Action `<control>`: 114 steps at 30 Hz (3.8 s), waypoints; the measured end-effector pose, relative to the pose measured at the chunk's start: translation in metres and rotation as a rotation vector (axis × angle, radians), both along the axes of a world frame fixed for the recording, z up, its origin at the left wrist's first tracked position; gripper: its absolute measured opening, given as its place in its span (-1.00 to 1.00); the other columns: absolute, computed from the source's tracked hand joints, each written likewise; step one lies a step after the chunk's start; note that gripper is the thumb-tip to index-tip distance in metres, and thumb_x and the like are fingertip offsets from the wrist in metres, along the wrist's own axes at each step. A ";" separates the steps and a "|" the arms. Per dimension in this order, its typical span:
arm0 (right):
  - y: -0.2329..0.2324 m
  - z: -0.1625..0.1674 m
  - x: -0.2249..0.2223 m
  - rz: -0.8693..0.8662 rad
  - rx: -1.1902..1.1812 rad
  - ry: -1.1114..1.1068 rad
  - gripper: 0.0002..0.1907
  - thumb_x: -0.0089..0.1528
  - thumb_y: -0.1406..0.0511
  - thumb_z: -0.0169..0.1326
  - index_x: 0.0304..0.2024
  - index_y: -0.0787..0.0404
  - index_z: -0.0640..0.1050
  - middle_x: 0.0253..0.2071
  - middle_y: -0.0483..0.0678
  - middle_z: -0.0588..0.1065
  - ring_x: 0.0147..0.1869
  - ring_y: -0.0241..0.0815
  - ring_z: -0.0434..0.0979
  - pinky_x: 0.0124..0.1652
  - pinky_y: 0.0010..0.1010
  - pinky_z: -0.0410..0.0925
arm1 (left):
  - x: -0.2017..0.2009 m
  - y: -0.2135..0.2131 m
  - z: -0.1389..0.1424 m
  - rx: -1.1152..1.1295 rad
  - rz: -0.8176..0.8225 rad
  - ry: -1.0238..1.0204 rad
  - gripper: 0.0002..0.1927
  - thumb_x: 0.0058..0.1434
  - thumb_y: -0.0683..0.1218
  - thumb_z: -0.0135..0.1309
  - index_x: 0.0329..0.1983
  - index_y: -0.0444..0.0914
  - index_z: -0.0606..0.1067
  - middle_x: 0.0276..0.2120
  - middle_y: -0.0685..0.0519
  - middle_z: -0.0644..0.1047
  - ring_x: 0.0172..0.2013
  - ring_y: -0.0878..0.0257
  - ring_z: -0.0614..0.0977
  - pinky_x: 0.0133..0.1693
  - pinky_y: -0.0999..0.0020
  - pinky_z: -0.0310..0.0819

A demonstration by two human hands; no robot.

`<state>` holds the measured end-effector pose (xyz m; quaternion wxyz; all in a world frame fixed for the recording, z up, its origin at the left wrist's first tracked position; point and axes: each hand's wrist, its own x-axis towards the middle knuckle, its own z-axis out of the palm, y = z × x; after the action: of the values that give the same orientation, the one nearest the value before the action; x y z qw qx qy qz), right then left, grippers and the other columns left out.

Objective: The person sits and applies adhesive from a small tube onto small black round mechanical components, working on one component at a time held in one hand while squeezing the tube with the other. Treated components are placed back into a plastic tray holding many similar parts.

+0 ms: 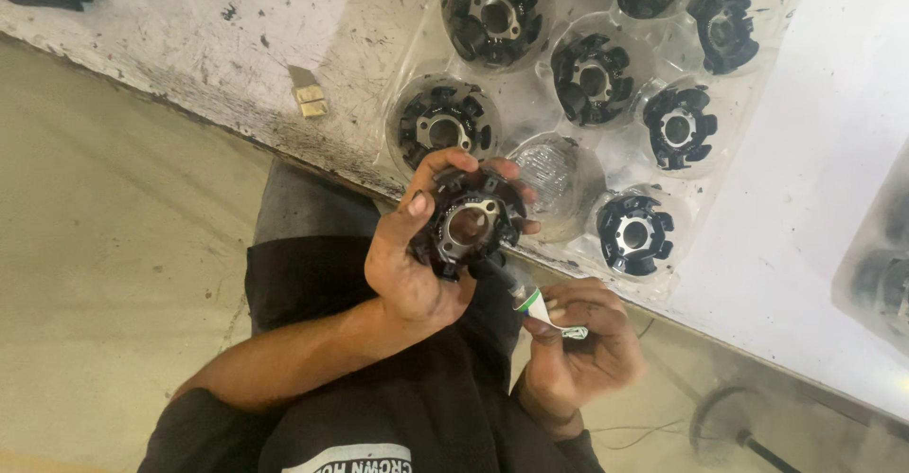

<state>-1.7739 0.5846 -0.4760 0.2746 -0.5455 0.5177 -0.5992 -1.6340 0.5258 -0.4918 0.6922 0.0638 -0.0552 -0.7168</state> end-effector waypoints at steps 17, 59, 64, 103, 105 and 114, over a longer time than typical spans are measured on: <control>0.003 -0.020 -0.014 -0.124 -0.327 0.084 -0.70 0.14 0.53 0.30 -0.28 0.25 0.40 -0.27 0.01 0.43 -0.22 -0.03 0.55 -0.25 -0.30 0.55 | -0.015 0.012 0.031 0.305 -0.164 0.240 -0.52 0.30 0.08 0.01 0.20 -0.26 0.41 0.11 -0.29 0.51 0.15 -0.26 0.55 0.23 -0.22 0.45; 0.019 -0.023 -0.111 -0.194 -0.319 -0.346 -0.71 0.36 0.33 0.34 -0.10 0.25 0.44 -0.25 0.04 0.45 -0.27 -0.12 0.48 -0.37 -0.45 0.37 | -0.048 -0.092 0.011 -0.360 -0.170 -1.592 -0.81 0.44 -0.08 0.00 0.00 -0.27 0.51 -0.27 -0.06 0.59 -0.30 -0.08 0.62 -0.28 0.05 0.52; 0.021 -0.034 -0.140 -0.209 -0.326 -0.444 -0.73 0.38 0.31 0.30 -0.03 0.22 0.45 -0.17 0.03 0.47 -0.18 -0.10 0.53 -0.39 -0.42 0.39 | -0.072 -0.106 0.023 -0.954 -0.160 -2.216 -0.76 0.02 -0.17 0.15 -0.20 -0.24 0.56 -0.27 -0.13 0.57 -0.25 -0.07 0.61 -0.23 0.06 0.54; -0.031 -0.032 -0.094 -0.238 -0.327 -0.656 -0.65 0.48 0.14 0.07 0.20 0.10 0.31 0.07 -0.06 0.38 0.09 -0.10 0.51 0.24 -0.06 0.47 | -0.089 -0.018 0.033 -0.094 -0.518 -1.140 -0.47 0.45 0.23 -0.06 -0.30 -0.34 0.51 -0.49 0.15 0.42 -0.46 0.48 0.39 -0.45 0.55 0.28; -0.032 -0.022 -0.085 -0.322 -0.230 -0.772 -0.58 0.44 0.11 0.01 0.25 0.05 0.25 0.17 -0.10 0.38 0.12 -0.11 0.51 0.37 0.07 0.44 | -0.087 -0.016 0.038 -0.094 -0.647 -1.131 -0.44 0.41 0.26 -0.09 -0.24 -0.36 0.50 -0.50 0.09 0.46 -0.53 0.40 0.45 -0.49 0.48 0.36; -0.048 -0.002 -0.074 -0.189 -0.069 -1.046 -0.62 0.49 0.06 -0.07 0.28 0.04 0.29 0.05 -0.09 0.40 -0.01 -0.27 0.41 0.20 -0.22 0.38 | -0.070 -0.006 0.056 -0.662 -0.231 -1.402 0.10 0.22 0.15 0.38 0.52 -0.41 -0.05 0.18 -0.26 0.48 0.04 -0.03 0.67 0.06 0.21 0.62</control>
<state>-1.8475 0.5363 -0.4778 0.4228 -0.1338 0.3386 -0.8299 -1.7039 0.5198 -0.4362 0.3998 0.2857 -0.6965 -0.5229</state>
